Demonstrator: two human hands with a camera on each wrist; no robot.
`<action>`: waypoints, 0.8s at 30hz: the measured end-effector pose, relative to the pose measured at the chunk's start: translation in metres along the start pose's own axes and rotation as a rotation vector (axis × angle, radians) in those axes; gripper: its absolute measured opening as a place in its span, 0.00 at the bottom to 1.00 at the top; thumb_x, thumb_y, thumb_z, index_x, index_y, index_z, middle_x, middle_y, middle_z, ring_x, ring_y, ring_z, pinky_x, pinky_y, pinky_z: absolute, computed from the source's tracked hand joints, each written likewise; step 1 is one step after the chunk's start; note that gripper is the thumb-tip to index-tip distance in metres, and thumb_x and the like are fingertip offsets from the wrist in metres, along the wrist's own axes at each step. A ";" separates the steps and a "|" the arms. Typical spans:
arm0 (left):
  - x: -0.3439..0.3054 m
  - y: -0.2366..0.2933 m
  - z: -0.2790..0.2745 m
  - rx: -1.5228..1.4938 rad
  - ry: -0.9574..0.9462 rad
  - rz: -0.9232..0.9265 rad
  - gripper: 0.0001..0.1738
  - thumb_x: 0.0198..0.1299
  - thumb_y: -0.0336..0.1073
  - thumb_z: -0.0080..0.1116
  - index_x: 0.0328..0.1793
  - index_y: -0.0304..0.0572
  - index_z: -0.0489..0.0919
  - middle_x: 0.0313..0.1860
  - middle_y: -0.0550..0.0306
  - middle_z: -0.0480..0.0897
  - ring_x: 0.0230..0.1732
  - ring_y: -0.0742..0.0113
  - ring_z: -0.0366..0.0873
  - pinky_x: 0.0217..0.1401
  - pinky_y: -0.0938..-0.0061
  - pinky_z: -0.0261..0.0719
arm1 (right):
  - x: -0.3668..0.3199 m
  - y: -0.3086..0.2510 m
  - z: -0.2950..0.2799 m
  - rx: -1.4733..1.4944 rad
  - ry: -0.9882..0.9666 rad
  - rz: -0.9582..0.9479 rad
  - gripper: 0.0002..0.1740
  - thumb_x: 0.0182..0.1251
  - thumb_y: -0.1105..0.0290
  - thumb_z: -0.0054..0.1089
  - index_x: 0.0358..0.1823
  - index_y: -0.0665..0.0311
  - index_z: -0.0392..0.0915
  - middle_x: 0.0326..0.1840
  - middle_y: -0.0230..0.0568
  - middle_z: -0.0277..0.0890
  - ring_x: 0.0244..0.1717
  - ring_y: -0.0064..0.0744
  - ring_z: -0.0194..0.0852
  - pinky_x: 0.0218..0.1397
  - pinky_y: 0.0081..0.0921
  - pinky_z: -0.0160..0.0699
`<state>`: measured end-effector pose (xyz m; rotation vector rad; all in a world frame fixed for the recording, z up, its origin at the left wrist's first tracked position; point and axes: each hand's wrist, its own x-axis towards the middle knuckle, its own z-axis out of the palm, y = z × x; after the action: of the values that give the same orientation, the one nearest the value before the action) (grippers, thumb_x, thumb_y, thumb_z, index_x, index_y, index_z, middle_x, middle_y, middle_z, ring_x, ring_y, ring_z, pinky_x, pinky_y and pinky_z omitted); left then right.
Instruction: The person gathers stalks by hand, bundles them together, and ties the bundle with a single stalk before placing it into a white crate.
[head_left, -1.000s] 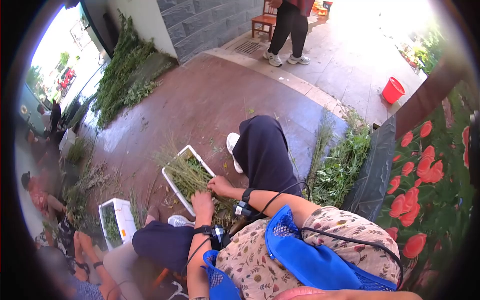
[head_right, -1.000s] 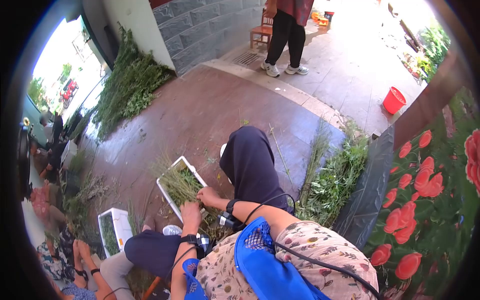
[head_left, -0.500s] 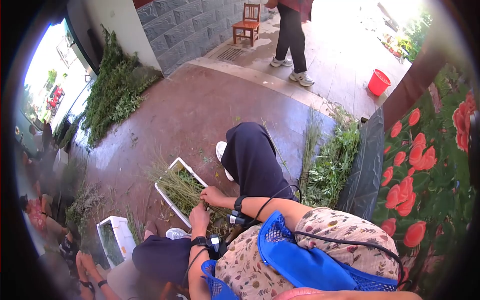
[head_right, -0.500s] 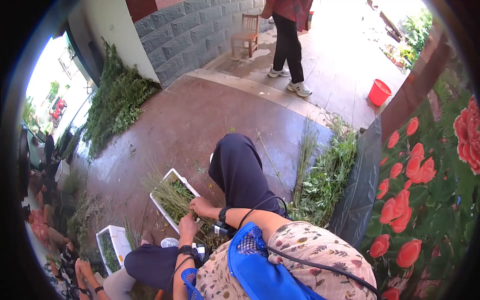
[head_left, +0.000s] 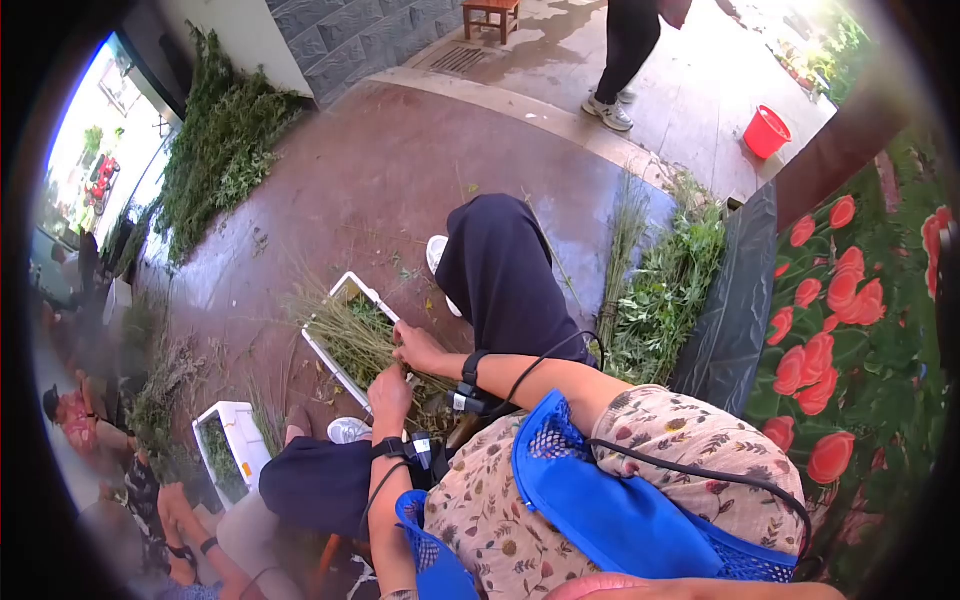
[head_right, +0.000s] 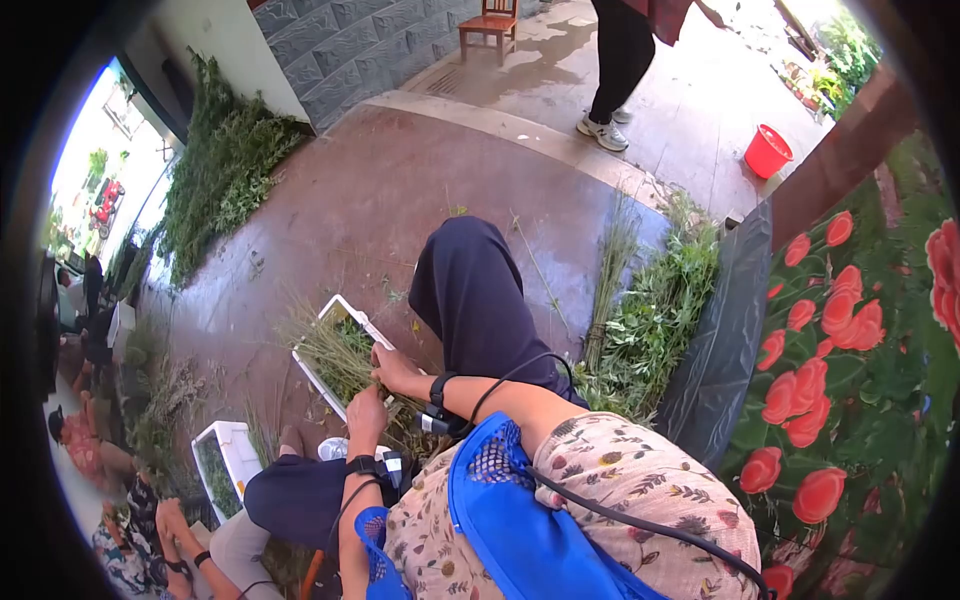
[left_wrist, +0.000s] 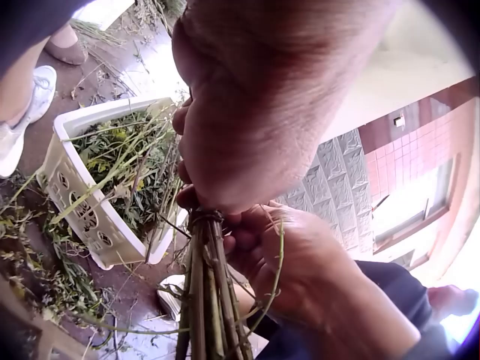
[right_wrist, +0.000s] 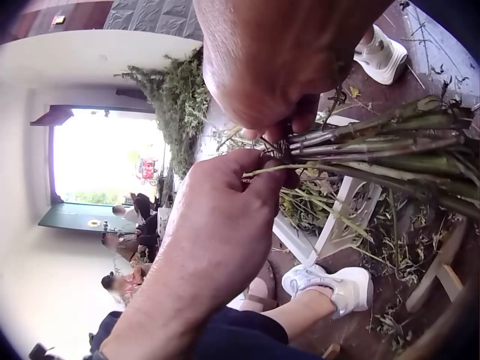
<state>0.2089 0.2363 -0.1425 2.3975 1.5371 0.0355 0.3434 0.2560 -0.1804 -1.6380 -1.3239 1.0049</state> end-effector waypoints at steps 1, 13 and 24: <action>0.002 0.002 -0.002 -0.005 -0.023 -0.016 0.08 0.57 0.31 0.50 0.37 0.38 0.80 0.32 0.38 0.82 0.37 0.40 0.81 0.41 0.50 0.76 | 0.002 0.001 0.000 0.007 -0.006 -0.028 0.13 0.54 0.73 0.64 0.37 0.67 0.69 0.24 0.52 0.78 0.30 0.49 0.81 0.33 0.41 0.74; 0.000 -0.002 0.003 -0.214 -0.008 -0.192 0.11 0.60 0.37 0.52 0.39 0.39 0.81 0.35 0.37 0.81 0.42 0.38 0.79 0.45 0.50 0.75 | 0.006 0.008 0.001 0.240 -0.118 0.024 0.05 0.51 0.73 0.66 0.25 0.67 0.81 0.17 0.41 0.78 0.19 0.31 0.78 0.26 0.30 0.73; 0.003 -0.012 0.014 -0.323 0.000 -0.269 0.11 0.60 0.36 0.54 0.38 0.35 0.81 0.34 0.33 0.80 0.42 0.35 0.77 0.45 0.52 0.74 | 0.008 0.014 0.006 0.252 -0.108 0.032 0.05 0.53 0.72 0.65 0.27 0.68 0.81 0.17 0.41 0.77 0.19 0.30 0.78 0.26 0.30 0.74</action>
<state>0.2022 0.2401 -0.1592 1.9321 1.6941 0.2100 0.3443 0.2625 -0.1966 -1.4346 -1.1891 1.2411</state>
